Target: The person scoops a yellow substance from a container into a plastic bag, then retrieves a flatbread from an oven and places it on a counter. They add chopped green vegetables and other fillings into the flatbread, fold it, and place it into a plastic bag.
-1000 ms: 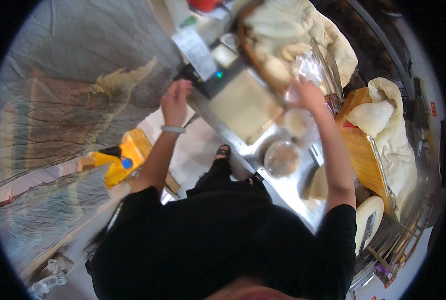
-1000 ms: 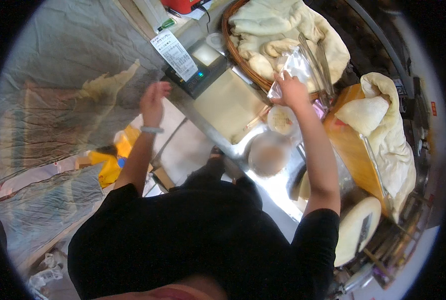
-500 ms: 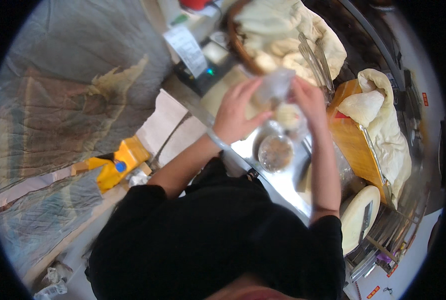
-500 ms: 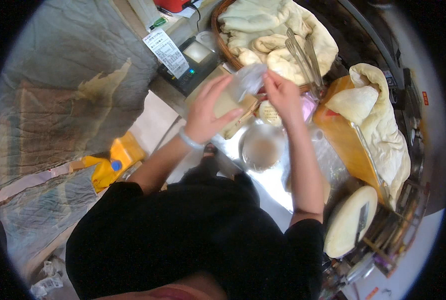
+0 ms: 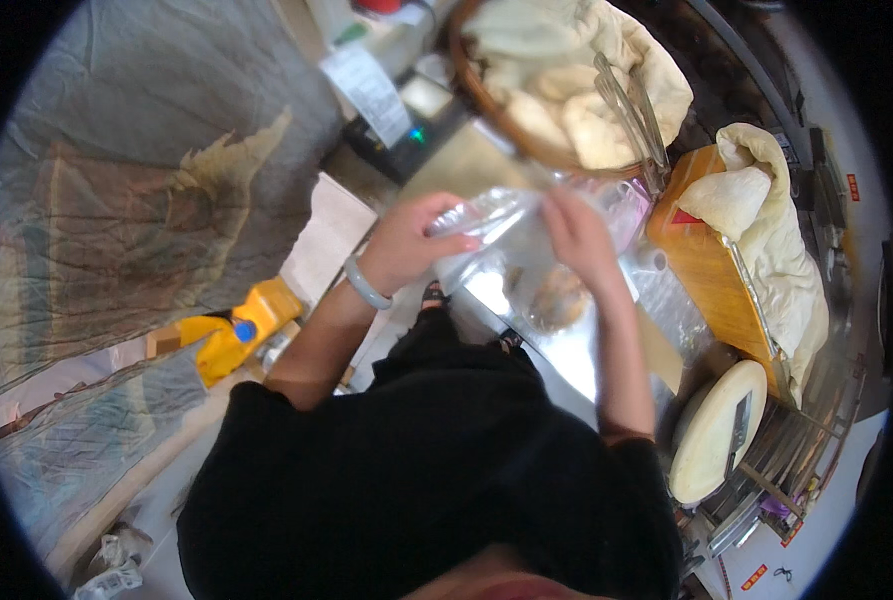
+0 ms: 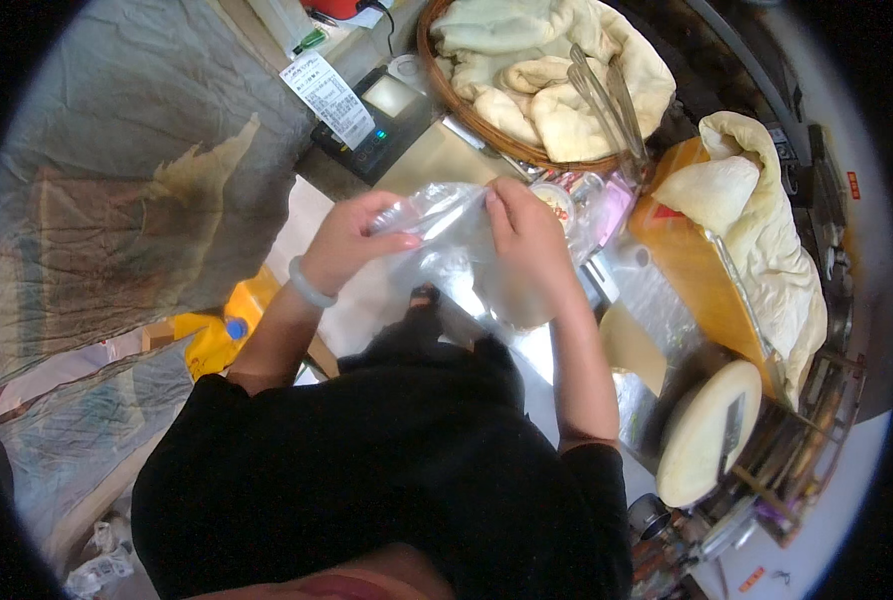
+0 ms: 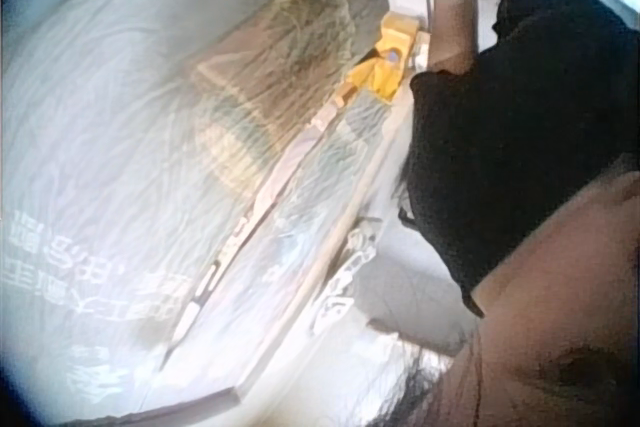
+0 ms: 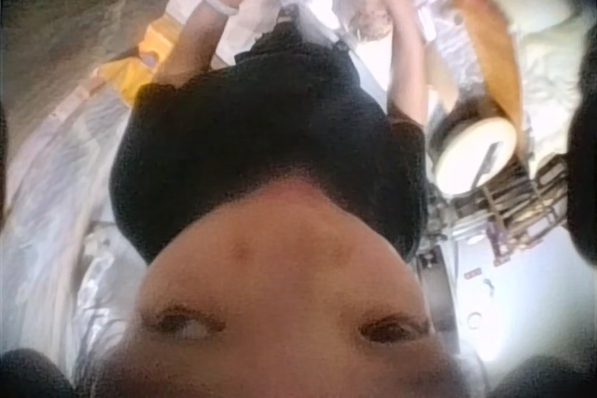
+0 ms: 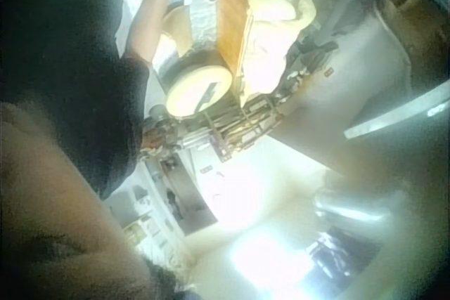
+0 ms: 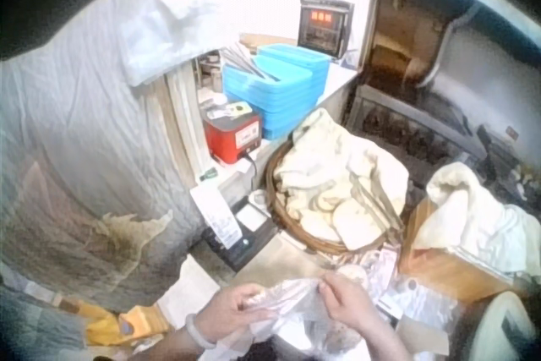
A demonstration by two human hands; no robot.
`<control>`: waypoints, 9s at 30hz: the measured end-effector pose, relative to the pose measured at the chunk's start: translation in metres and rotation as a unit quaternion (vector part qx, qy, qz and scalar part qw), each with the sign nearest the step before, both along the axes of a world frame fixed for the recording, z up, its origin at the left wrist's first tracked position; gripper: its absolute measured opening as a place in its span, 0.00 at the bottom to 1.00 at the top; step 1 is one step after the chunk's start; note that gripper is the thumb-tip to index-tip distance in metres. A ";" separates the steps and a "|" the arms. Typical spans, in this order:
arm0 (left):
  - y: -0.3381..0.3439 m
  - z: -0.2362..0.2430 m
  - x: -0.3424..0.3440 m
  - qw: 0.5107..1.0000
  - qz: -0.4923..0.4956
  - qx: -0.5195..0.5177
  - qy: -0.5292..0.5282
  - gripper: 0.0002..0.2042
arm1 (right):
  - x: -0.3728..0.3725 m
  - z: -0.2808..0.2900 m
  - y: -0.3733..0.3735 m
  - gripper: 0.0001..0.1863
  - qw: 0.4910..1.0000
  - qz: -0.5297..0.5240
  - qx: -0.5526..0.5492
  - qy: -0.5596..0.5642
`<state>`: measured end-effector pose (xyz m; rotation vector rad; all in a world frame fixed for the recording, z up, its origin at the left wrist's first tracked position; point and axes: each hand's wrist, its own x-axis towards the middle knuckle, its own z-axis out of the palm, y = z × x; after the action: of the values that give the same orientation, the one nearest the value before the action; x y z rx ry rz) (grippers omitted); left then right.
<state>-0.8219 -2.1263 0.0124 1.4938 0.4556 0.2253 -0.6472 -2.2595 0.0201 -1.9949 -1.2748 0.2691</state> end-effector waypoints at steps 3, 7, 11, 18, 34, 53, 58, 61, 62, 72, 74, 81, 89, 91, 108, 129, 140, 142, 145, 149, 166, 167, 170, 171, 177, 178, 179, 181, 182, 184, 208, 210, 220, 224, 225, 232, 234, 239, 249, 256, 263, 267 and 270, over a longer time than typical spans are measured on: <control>0.001 -0.002 -0.006 0.999 0.030 -0.042 0.015 0.11 | -0.009 0.003 0.007 0.10 0.995 -0.065 0.064 -0.047; -0.007 -0.004 -0.004 0.987 0.100 -0.128 -0.009 0.10 | -0.045 0.020 0.000 0.10 0.977 -0.072 -0.067 0.190; -0.020 -0.001 0.004 0.975 0.093 -0.197 -0.051 0.09 | -0.063 -0.003 0.004 0.13 0.965 0.059 -0.008 0.255; -0.028 0.002 0.009 0.964 0.162 -0.202 -0.063 0.11 | -0.062 -0.011 -0.009 0.17 0.931 0.040 -0.080 0.354; -0.049 -0.079 0.030 0.974 0.066 0.215 -0.031 0.28 | -0.076 0.025 -0.017 0.14 0.722 -0.070 0.042 0.687; -0.012 -0.118 0.111 0.799 0.147 0.582 0.032 0.25 | -0.027 0.020 -0.131 0.17 0.625 -0.068 0.438 0.643; -0.076 -0.073 0.060 0.988 -0.109 -0.083 0.069 0.29 | -0.025 0.014 -0.140 0.15 0.572 -0.056 0.457 0.679; -0.102 -0.069 0.051 0.973 -0.201 -0.108 0.008 0.33 | -0.026 0.008 -0.154 0.16 0.553 -0.060 0.453 0.697; -0.110 -0.045 0.053 0.914 -0.180 -0.364 -0.008 0.28 | -0.026 0.005 -0.158 0.16 0.552 -0.053 0.451 0.700; -0.130 -0.034 0.049 0.876 -0.471 -0.107 -0.009 0.10 | -0.039 -0.001 -0.208 0.14 0.726 -0.193 0.247 0.612; -0.116 -0.050 0.032 0.853 -0.475 0.216 -0.020 0.11 | -0.046 -0.018 -0.224 0.12 0.680 -0.221 0.343 0.610; -0.176 -0.039 0.022 0.945 -0.298 0.054 0.119 0.19 | -0.016 -0.019 -0.286 0.09 0.603 -0.141 0.414 0.667; -0.314 -0.018 0.079 0.928 -0.167 -0.332 0.022 0.18 | 0.025 -0.028 -0.374 0.08 0.681 -0.050 0.359 0.636; -0.331 -0.014 0.084 0.930 -0.174 -0.324 0.017 0.18 | 0.036 -0.037 -0.393 0.10 0.681 -0.040 0.333 0.651; -0.369 -0.013 0.087 0.962 0.053 -0.219 0.153 0.11 | -0.005 -0.043 -0.390 0.09 0.948 -0.110 0.027 0.299; -0.370 -0.011 0.089 0.983 0.043 -0.051 0.170 0.09 | -0.012 -0.045 -0.371 0.09 0.875 -0.032 0.052 0.480; -0.299 -0.007 0.077 0.715 -0.022 0.679 0.164 0.11 | 0.016 -0.073 -0.403 0.20 0.491 -0.030 0.308 0.814; -0.325 -0.025 0.089 0.896 -0.043 0.440 0.029 0.12 | 0.031 -0.062 -0.399 0.30 0.629 0.119 0.187 0.745; -0.345 -0.039 0.106 0.959 -0.094 0.211 0.162 0.12 | 0.111 -0.064 -0.390 0.37 0.796 -0.045 0.242 0.553; -0.333 -0.119 0.148 0.966 0.013 -0.136 0.219 0.13 | 0.183 -0.158 -0.391 0.35 0.923 -0.224 -0.166 0.266; -0.332 -0.162 0.154 0.837 -0.154 -0.523 0.057 0.18 | 0.107 -0.149 -0.415 0.34 0.667 -0.202 0.067 0.714; -0.331 -0.152 0.154 0.861 -0.179 -0.473 0.057 0.18 | 0.100 -0.151 -0.426 0.34 0.644 -0.226 0.112 0.722; -0.340 -0.084 0.173 0.970 -0.176 0.087 0.141 0.14 | 0.073 -0.171 -0.471 0.30 0.653 -0.268 0.232 0.669; -0.333 -0.084 0.176 0.933 -0.199 0.262 0.148 0.13 | 0.068 -0.176 -0.487 0.30 0.667 -0.282 0.248 0.643; -0.358 -0.143 0.197 0.887 -0.089 0.444 0.092 0.08 | 0.031 -0.159 -0.529 0.27 0.609 -0.355 0.314 0.636; -0.366 -0.154 0.200 0.891 -0.074 0.436 0.100 0.07 | 0.027 -0.158 -0.524 0.27 0.596 -0.351 0.321 0.648; -0.372 -0.167 0.205 0.898 -0.064 0.422 0.108 0.06 | 0.021 -0.156 -0.517 0.26 0.579 -0.349 0.324 0.662; -0.369 -0.197 0.205 0.934 -0.110 0.338 0.041 0.04 | 0.011 -0.166 -0.493 0.26 0.546 -0.307 0.346 0.698; -0.367 -0.219 0.202 0.953 -0.107 0.283 0.031 0.04 | 0.011 -0.170 -0.480 0.25 0.539 -0.283 0.347 0.713; -0.355 -0.223 0.197 0.976 -0.134 0.164 0.049 0.04 | 0.010 -0.183 -0.457 0.25 0.539 -0.234 0.360 0.725; -0.377 -0.049 0.125 0.956 -0.230 -0.160 0.091 0.13 | 0.087 -0.151 -0.372 0.25 0.521 -0.489 0.356 0.603; -0.371 -0.066 0.126 0.967 -0.193 -0.112 0.121 0.14 | 0.095 -0.180 -0.360 0.25 0.680 -0.593 0.250 0.351; -0.232 -0.076 0.239 0.919 -0.024 0.373 0.128 0.10 | 0.072 -0.166 -0.405 0.21 0.847 -0.503 0.106 0.136; -0.130 -0.071 0.345 0.746 0.086 0.652 0.102 0.16 | 0.058 -0.125 -0.428 0.14 0.843 -0.515 0.114 0.102; -0.112 -0.075 0.354 0.747 0.075 0.643 0.150 0.17 | 0.058 -0.119 -0.431 0.14 0.836 -0.522 0.118 0.119; -0.113 -0.076 0.366 0.713 0.022 0.689 0.127 0.11 | 0.058 -0.081 -0.444 0.08 0.780 -0.533 0.282 0.165; -0.141 -0.050 0.337 0.744 0.049 0.662 0.077 0.12 | 0.059 -0.066 -0.437 0.07 0.775 -0.517 0.308 0.194; -0.294 -0.006 0.211 0.808 0.039 0.557 -0.187 0.06 | 0.056 -0.029 -0.393 0.11 0.799 -0.306 0.328 0.402; -0.412 -0.063 0.162 0.796 -0.255 0.477 -0.274 0.24 | 0.048 -0.040 -0.465 0.26 0.606 -0.246 0.475 0.588; -0.426 -0.110 0.237 0.669 -0.228 0.707 -0.017 0.44 | -0.034 -0.097 -0.526 0.16 0.624 -0.433 0.085 0.644; -0.417 -0.127 0.248 0.725 -0.274 0.632 0.001 0.44 | -0.029 -0.138 -0.510 0.28 0.696 -0.298 -0.054 0.651; -0.405 -0.130 0.249 0.760 -0.271 0.589 -0.039 0.43 | -0.024 -0.155 -0.501 0.25 0.690 -0.302 -0.051 0.656; -0.407 -0.125 0.249 0.761 -0.274 0.588 -0.016 0.43 | -0.014 -0.156 -0.490 0.26 0.683 -0.297 -0.006 0.667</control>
<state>-0.5731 -2.5328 -0.1121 2.7815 -0.2820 0.0423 -0.6614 -2.7498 -0.1356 -1.4097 0.3215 1.1150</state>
